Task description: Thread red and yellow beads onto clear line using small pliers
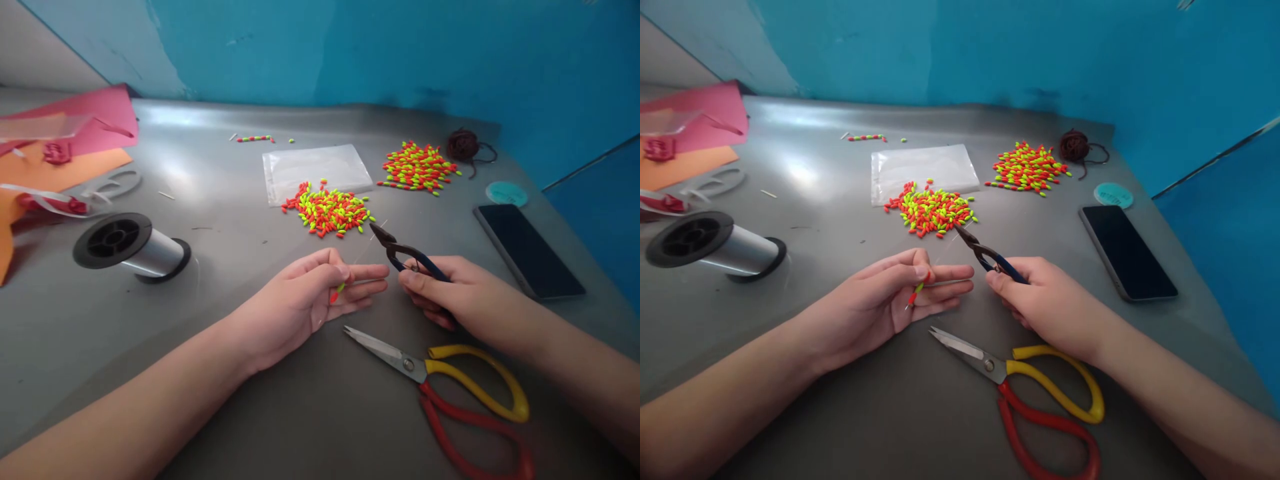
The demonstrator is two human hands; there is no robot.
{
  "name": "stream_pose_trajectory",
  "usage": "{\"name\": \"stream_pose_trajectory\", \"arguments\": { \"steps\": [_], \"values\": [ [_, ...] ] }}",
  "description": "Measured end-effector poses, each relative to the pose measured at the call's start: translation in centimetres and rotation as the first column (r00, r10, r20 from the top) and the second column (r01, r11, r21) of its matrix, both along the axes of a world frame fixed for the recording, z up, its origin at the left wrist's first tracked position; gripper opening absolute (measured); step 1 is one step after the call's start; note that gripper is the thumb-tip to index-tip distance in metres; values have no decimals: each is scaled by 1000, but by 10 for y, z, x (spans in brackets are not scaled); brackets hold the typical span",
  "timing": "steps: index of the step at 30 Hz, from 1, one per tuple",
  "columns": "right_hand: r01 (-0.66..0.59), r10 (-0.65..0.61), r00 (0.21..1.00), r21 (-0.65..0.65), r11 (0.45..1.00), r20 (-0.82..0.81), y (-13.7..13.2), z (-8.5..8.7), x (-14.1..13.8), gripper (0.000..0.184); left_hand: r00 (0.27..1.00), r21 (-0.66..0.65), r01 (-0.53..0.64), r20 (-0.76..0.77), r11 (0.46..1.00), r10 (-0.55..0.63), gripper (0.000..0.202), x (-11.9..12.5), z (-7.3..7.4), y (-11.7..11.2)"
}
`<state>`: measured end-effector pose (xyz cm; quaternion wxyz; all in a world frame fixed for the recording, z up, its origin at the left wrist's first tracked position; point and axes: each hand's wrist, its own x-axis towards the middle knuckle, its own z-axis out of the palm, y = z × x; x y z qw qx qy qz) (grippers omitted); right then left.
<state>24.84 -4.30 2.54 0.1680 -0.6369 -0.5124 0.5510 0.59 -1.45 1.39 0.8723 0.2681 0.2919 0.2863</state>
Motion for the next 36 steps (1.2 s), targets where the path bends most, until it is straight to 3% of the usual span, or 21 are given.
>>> {"name": "stream_pose_trajectory", "arguments": {
  "steps": [3, 5, 6, 7, 9, 11, 12, 16, 18, 22, 36],
  "values": [
    [-10, 10, 999, 7, 1000, 42, 0, 1, -1, 48, 992, 64, 15, -129, 998, -7, 22, -1, 6, 2],
    [-27, 27, 997, 8, 1000, 78, 0, 2, -2, 47, 955, 227, 67, -298, 972, 4, 21, -5, 10, 5],
    [-38, 37, 995, 10, 999, 95, 0, 3, -3, 47, 917, 346, 101, -396, 933, 47, 20, -8, 12, 7],
    [-47, 46, 993, 14, 999, 107, 0, 4, -3, 46, 863, 475, 152, -492, 867, 118, 20, -11, 13, 9],
    [-64, 61, 990, 27, 998, 124, -1, 5, -3, 44, 699, 695, 285, -622, 660, 353, 21, -18, 13, 14],
    [-73, 67, 989, 36, 997, 134, -2, 6, -3, 43, 520, 764, 481, -644, 430, 562, 20, -24, 10, 20],
    [-76, 70, 989, 37, 996, 132, -2, 6, -3, 43, 475, 769, 544, -612, 336, 632, 22, -27, 7, 23],
    [-81, 76, 989, 32, 996, 126, -3, 6, -3, 43, 435, 741, 657, -525, 141, 731, 40, -31, -7, 33],
    [-87, 81, 987, 41, 995, 139, -2, 6, -3, 43, 406, 714, 690, -520, 121, 751, 43, -32, -13, 36],
    [-96, 89, 985, 43, 994, 145, -1, 7, -4, 44, 368, 689, 712, -528, 133, 765, 42, -33, -19, 39],
    [-102, 101, 986, -1, 995, 133, -2, 1, 2, 48, 376, 647, 759, -529, 74, 761, 41, -33, -19, 42]
  ]
}}
